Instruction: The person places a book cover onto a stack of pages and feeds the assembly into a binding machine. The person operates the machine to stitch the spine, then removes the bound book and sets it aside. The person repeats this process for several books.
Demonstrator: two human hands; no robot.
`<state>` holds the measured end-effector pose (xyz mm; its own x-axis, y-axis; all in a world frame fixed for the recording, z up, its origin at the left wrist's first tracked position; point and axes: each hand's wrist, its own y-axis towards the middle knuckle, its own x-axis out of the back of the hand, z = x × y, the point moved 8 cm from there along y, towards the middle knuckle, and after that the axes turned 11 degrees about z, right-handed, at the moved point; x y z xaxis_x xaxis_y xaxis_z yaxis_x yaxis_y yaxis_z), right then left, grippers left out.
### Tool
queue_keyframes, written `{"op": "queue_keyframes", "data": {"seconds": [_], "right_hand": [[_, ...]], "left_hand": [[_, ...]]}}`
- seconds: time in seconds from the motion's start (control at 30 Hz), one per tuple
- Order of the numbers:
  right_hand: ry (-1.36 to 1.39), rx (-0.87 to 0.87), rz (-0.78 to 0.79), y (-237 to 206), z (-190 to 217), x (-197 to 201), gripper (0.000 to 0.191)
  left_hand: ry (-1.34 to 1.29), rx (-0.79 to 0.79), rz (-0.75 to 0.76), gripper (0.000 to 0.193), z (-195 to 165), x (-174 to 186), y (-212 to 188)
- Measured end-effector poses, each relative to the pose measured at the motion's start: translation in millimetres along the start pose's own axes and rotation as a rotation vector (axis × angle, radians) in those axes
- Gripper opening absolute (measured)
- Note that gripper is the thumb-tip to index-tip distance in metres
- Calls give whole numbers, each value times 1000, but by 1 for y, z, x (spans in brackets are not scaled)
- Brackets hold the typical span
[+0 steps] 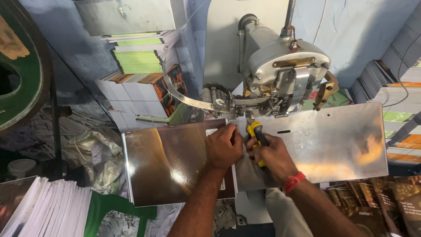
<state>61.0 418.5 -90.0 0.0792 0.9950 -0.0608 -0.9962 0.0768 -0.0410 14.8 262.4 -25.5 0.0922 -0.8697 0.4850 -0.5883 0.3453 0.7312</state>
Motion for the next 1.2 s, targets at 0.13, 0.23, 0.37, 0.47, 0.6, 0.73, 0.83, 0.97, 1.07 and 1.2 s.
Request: {"op": "queue_keyframes", "data": {"seconds": [0.13,0.23,0.37,0.47,0.6,0.73,0.83,0.97,1.07,1.2], "right_hand": [[-182,-3,-87,-1,5,4,18],[-164,-21,-183,-1,3,7,27],[96,-88,31,6,-10,-4,24],[60,-112,72,11,-14,-4,16],[-102,-173,7,11,-8,-5,14],[-246,-257,-102,0,10,-6,24],[-322,-272,-111,-9,27,-10,29],[-337,-292,-153,-14,35,-10,32],[-298,-334,-175,-14,28,-7,35],[-86,-217,17,-10,21,-15,24]], "left_hand": [[-19,24,17,4,3,-3,0],[-3,-20,-12,4,0,-2,-1],[-6,25,21,3,0,-5,-1],[-22,107,50,7,1,-7,-1],[-464,499,150,31,16,-29,-6],[-881,783,334,47,7,-54,-7],[-815,907,456,44,-1,-57,-2],[-883,946,334,37,-12,-54,5],[-915,980,303,35,-16,-54,4],[-961,926,364,39,-17,-54,0]]}}
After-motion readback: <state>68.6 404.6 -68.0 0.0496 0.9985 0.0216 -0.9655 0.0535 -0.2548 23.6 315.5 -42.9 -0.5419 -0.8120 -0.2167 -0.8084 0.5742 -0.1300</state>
